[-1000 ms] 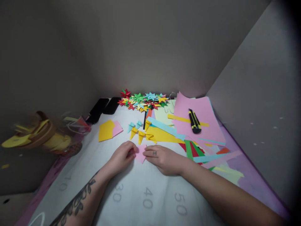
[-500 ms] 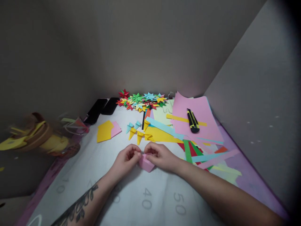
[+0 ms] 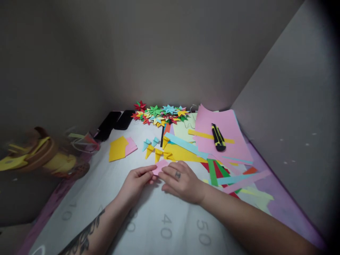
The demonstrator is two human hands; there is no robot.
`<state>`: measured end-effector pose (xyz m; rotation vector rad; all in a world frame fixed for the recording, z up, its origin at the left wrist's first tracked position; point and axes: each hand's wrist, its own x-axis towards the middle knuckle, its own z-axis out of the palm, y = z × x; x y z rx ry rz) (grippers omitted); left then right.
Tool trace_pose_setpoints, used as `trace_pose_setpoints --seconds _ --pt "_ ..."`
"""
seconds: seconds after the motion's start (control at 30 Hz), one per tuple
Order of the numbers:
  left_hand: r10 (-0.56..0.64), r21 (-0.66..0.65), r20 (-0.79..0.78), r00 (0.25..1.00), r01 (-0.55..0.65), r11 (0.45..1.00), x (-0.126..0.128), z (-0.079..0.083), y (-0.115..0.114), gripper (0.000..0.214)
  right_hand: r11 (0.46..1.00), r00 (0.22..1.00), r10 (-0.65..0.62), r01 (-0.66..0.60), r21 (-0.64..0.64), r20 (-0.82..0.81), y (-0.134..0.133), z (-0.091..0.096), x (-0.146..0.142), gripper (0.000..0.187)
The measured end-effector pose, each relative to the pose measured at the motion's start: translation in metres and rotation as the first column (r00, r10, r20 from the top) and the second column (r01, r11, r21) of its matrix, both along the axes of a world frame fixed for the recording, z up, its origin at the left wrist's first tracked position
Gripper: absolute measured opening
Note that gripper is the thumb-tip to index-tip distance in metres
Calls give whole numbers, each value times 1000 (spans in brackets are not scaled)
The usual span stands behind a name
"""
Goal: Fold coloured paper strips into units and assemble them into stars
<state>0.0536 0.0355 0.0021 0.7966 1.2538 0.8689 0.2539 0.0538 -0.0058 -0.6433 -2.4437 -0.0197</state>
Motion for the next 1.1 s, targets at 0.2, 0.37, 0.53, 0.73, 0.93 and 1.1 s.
trace_pose_setpoints --seconds 0.2,0.37,0.53,0.73,0.93,1.1 --pt "-69 39 -141 988 75 996 -1 -1 -3 44 997 997 -43 39 65 63 4 0 -6 17" --pt "-192 290 -684 704 503 814 -11 2 -6 25 998 983 67 -65 -19 173 12 -8 0 20" --pt "-34 330 -913 406 786 524 -15 -5 -9 33 978 954 190 -161 -136 231 20 -17 5 18" --pt "-54 317 -929 366 861 397 -14 -2 -10 29 959 977 172 -137 -247 126 23 -18 6 15" --pt "-74 307 -934 350 889 341 -13 4 -12 32 908 967 252 -228 -352 24 26 -17 8 18" --pt "-76 243 -956 282 911 332 -10 9 -12 29 849 989 144 -139 -510 -29 27 -9 7 14"
